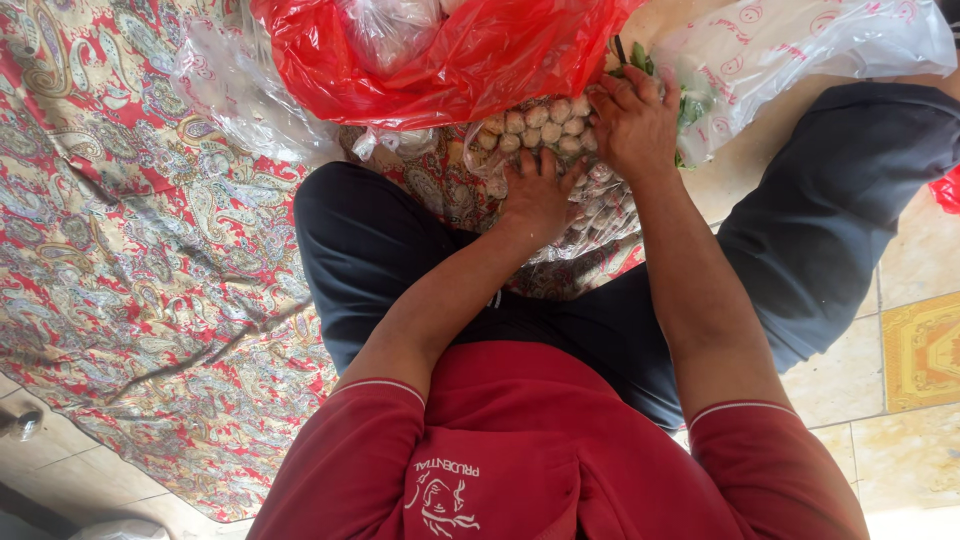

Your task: The person sits on a mat and transfers small round produce from a clear plastic bag into a larger red plastic bag. They then gather and tie the top of the red bag to secure the contents.

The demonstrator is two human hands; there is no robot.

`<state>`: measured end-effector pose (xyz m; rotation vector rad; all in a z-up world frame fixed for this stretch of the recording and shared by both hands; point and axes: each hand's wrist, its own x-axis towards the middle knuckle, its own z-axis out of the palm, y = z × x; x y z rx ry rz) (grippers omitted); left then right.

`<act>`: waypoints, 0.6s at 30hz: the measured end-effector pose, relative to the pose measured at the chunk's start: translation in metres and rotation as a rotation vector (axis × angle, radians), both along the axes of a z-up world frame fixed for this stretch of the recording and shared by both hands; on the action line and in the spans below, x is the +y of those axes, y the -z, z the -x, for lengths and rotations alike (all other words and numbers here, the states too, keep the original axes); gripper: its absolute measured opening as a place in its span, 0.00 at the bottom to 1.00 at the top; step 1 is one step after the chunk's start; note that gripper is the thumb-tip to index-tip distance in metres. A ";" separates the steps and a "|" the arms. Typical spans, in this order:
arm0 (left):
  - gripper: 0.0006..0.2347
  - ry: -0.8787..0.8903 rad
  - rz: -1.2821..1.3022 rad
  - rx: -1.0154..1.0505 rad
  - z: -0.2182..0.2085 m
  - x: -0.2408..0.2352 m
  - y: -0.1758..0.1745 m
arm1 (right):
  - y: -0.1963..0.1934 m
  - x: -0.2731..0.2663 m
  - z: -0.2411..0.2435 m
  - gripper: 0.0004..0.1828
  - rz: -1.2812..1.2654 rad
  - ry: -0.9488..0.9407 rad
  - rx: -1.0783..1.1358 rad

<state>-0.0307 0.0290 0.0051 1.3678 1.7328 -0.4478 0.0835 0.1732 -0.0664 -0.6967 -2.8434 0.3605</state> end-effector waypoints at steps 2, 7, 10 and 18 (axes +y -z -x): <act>0.34 0.010 -0.016 -0.001 0.001 -0.002 -0.001 | -0.003 -0.002 -0.002 0.18 -0.134 -0.038 -0.033; 0.34 0.037 -0.001 -0.003 0.005 -0.002 -0.002 | -0.007 -0.006 -0.003 0.23 -0.047 -0.136 -0.067; 0.35 0.034 -0.017 -0.004 0.005 -0.002 0.000 | -0.003 -0.006 -0.007 0.20 -0.062 -0.145 -0.109; 0.37 0.062 -0.058 0.016 0.007 -0.009 0.008 | 0.007 -0.018 -0.003 0.18 -0.178 -0.110 -0.205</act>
